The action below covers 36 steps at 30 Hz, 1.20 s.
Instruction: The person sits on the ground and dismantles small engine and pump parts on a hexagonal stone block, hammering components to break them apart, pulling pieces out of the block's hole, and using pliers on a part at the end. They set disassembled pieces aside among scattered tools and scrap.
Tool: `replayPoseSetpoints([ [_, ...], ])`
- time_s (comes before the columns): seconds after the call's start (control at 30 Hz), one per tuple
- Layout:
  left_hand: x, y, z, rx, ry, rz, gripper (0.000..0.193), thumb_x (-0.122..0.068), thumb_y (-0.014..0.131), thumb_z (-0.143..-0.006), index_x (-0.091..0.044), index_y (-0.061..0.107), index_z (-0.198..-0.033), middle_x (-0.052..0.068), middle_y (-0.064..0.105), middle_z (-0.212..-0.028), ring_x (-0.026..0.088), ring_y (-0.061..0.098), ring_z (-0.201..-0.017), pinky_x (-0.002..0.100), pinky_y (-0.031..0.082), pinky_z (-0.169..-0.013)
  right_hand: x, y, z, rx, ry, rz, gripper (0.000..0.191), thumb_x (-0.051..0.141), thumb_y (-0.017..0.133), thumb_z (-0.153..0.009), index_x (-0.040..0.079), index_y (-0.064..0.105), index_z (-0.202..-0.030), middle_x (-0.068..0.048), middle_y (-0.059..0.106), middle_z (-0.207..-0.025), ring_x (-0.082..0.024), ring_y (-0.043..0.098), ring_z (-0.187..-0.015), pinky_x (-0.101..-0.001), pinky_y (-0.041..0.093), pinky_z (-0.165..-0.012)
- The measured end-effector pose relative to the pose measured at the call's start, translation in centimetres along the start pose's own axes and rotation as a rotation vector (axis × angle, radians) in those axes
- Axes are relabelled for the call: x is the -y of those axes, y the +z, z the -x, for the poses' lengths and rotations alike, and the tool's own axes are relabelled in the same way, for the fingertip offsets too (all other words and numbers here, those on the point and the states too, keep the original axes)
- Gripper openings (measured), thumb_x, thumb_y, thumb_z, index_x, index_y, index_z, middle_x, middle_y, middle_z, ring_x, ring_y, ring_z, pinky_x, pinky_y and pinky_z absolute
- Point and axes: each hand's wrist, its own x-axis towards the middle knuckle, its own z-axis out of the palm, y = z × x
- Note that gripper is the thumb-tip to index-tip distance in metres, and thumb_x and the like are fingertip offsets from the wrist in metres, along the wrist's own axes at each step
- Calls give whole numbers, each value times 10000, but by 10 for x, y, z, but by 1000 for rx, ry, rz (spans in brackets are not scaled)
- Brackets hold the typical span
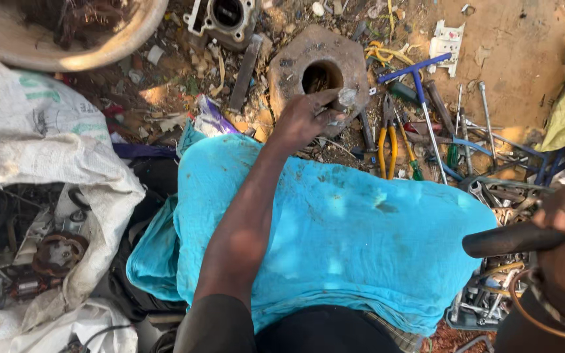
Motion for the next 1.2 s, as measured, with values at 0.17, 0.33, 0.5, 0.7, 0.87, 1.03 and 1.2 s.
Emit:
replayPoseSetpoints([
  [0.17,-7,-1,3,-71,-33,566,357,-202,692,-960,-87,651,-1296,121,711,-1065,273,724,-946,432,647,-721,-45,36,8,57,14,-450,255,323,582,-1145,96,574,-1030,-67,616,-801,-172,593,-630,-325,490,-533],
  [0.33,7,-32,12,-467,-22,-312,260,-289,722,-1004,-79,687,-1153,142,752,-929,316,746,-848,470,584,-747,-149,100,22,-97,673,-211,352,368,585,-970,33,590,-1080,-52,595,-749,-153,559,-512,-304,474,-433],
  [0.5,14,-54,27,-607,-112,-803,261,-250,780,-876,-76,725,-1062,156,750,-1004,381,714,-917,494,561,-801,-227,117,17,165,1114,-649,296,287,661,-1007,77,625,-1213,12,568,-735,-63,519,-514,-242,442,-433],
  [0.7,2,-4,18,-330,220,-731,580,-390,838,-780,-50,692,-1227,164,668,-1199,398,551,-1202,544,439,-1011,-207,99,18,447,708,296,553,211,709,-917,68,556,-1429,-120,675,-953,-194,651,-782,-319,530,-645],
  [0.87,7,18,3,-70,172,-881,678,-418,836,-765,-45,661,-1302,98,686,-1236,327,547,-1216,558,402,-1028,-154,101,4,508,291,996,500,258,706,-925,67,589,-1372,-208,676,-1334,-314,675,-1138,-422,546,-951],
  [1.03,-7,18,7,-69,148,-524,615,-397,882,-769,-138,702,-1298,44,734,-1227,258,600,-1212,434,491,-1098,-143,144,-28,210,416,-48,541,338,626,-1006,74,526,-1467,-171,674,-1335,-266,685,-1207,-475,536,-1058],
  [1.2,-46,23,43,52,170,-305,642,-323,906,-728,-163,699,-1314,92,713,-1273,293,611,-1202,421,482,-1062,-134,172,-40,163,551,-802,581,476,518,-1094,103,489,-1539,-135,640,-1290,-267,630,-1162,-509,522,-1073],
])
